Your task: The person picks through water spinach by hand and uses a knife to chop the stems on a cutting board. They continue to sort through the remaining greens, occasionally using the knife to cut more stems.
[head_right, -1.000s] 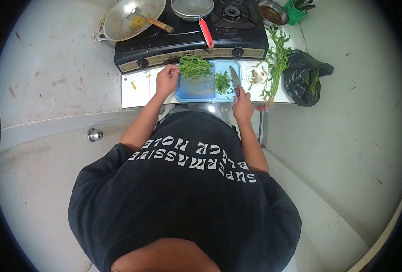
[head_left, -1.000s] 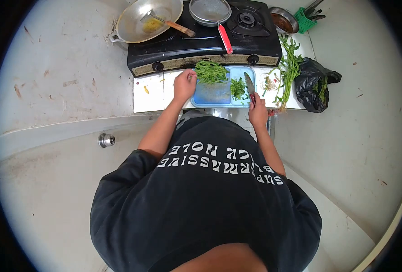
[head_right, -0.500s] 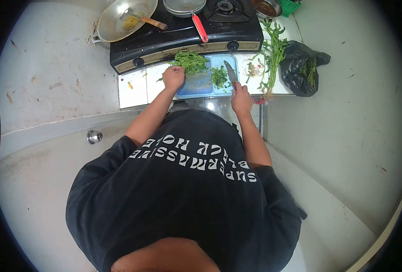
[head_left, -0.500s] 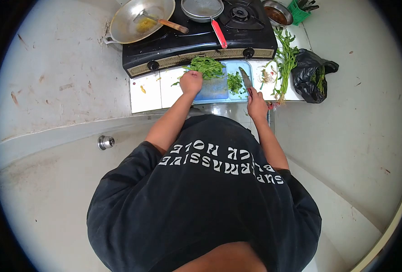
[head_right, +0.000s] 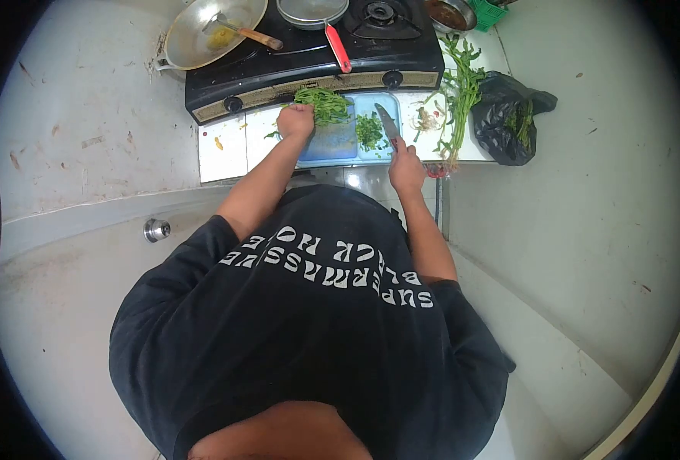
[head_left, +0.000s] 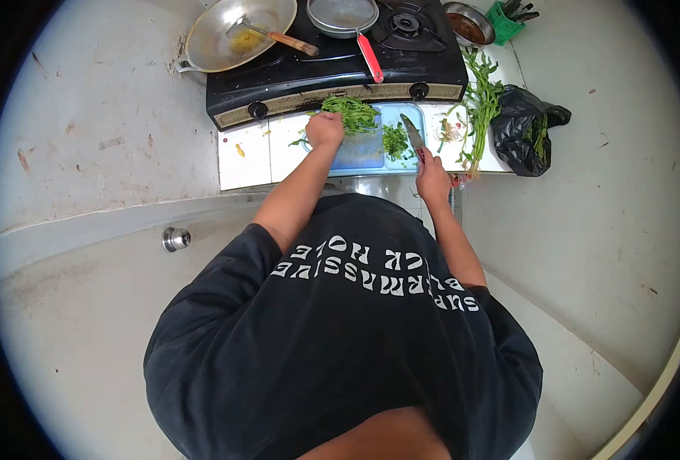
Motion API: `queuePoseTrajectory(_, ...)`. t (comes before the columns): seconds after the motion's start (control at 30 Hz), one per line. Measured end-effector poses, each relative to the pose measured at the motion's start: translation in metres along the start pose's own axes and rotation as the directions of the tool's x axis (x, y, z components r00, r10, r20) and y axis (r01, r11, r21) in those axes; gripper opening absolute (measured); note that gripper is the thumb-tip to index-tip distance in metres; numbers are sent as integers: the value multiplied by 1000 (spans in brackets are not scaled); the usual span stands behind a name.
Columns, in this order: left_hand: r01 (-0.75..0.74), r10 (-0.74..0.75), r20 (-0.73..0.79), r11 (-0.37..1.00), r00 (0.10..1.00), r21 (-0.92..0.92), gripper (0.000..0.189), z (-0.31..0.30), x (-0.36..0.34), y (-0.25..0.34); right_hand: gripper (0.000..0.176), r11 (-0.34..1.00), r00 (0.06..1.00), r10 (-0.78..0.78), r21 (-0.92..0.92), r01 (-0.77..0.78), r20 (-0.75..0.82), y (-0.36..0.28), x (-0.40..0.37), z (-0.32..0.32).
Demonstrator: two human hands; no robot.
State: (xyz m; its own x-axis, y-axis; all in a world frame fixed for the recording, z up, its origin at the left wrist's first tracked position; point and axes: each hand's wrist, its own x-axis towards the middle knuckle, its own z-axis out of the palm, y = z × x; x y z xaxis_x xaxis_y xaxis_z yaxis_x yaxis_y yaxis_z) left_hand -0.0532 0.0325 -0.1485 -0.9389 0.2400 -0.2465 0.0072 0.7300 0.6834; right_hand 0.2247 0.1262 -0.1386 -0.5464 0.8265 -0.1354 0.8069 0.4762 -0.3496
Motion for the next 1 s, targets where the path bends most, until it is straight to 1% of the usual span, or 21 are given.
queuePoseTrajectory(0.07, -15, 15, 1, 1000, 1000, -9, 27, 3, 1, 1, 45, 1000, 1000, 5, -8, -5, -8, -1, 1, 1)
queuePoseTrajectory(0.13, -65, 67, -54, 997, 996, 29, 24, 9, 0, -2, 44, 1000, 1000, 18, 0, -18, -12, -3, 1, 3)
queuePoseTrajectory(0.23, -60, 61, -52, 998, 997, 16, 19, 13, -1, -2, 46, 1000, 1000, 29, -4, -29, -7, -4, 2, 1)
queuePoseTrajectory(0.37, -27, 26, -24, 999, 999, -27, 18, 4, -3, 0, 47, 1000, 1000, 17, -15, -17, -2, -2, 1, 0)
queuePoseTrajectory(0.43, -44, 45, -3, 973, 999, -228, 20, 3, -3, -6, 47, 1000, 1000, 15, -9, -15, -5, -2, 1, 1)
queuePoseTrajectory(0.47, -45, 45, -7, 973, 999, -228, 20, 3, -5, -9, 47, 1000, 1000, 15, -3, -15, -9, -2, 1, 1)
queuePoseTrajectory(0.53, -166, 158, -51, 935, 986, -314, 21, -6, -19, -8, 46, 1000, 1000, 24, 13, -24, -7, -1, 0, 0)
queuePoseTrajectory(0.57, -164, 154, -58, 935, 986, -314, 21, -10, -20, -4, 45, 999, 999, 35, 28, -35, -2, -2, 1, 0)
queuePoseTrajectory(0.63, -228, 225, -61, 863, 973, -452, 16, -22, -25, 10, 45, 999, 1000, 31, 22, -31, -1, -4, 2, 0)
queuePoseTrajectory(0.67, -223, 220, -61, 864, 974, -452, 16, -27, -26, 18, 45, 999, 999, 36, 16, -36, -3, -3, 0, -1)
queuePoseTrajectory(0.73, -228, 348, 23, 663, 937, -713, 10, -40, -23, 35, 46, 999, 1000, 28, 14, -29, 6, -1, 1, 0)
queuePoseTrajectory(0.77, -171, 327, 61, 633, 943, -755, 10, -48, -23, 43, 46, 1000, 1000, 22, 14, -22, 8, 0, 2, 1)
queuePoseTrajectory(0.8, -172, 329, 62, 634, 942, -754, 10, -53, -21, 47, 46, 1000, 1000, 24, 15, -24, 7, 0, 3, -1)
queuePoseTrajectory(0.87, -106, 325, 96, 552, 941, -827, 10, -66, -15, 51, 45, 1000, 1000, 20, 16, -20, 17, -1, 3, -3)
queuePoseTrajectory(0.9, -173, 342, 51, 591, 938, -788, 17, -71, -14, 52, 45, 1000, 1000, 23, 19, -24, 17, 1, 3, -1)
queuePoseTrajectory(0.93, -173, 343, 54, 597, 938, -784, 17, -78, -11, 52, 45, 1000, 1000, 18, 19, -18, 4, 2, 3, 1)
queuePoseTrajectory(0.97, -296, 444, 102, 734, 890, -611, 20, -84, -8, 51, 45, 1000, 1000, 13, 18, -13, -9, 4, 3, 4)
queuePoseTrajectory(1.0, -422, 522, 176, 810, 834, -407, 24, -88, -4, 48, 45, 1000, 1000, 17, 22, -17, -3, 3, 3, 5)
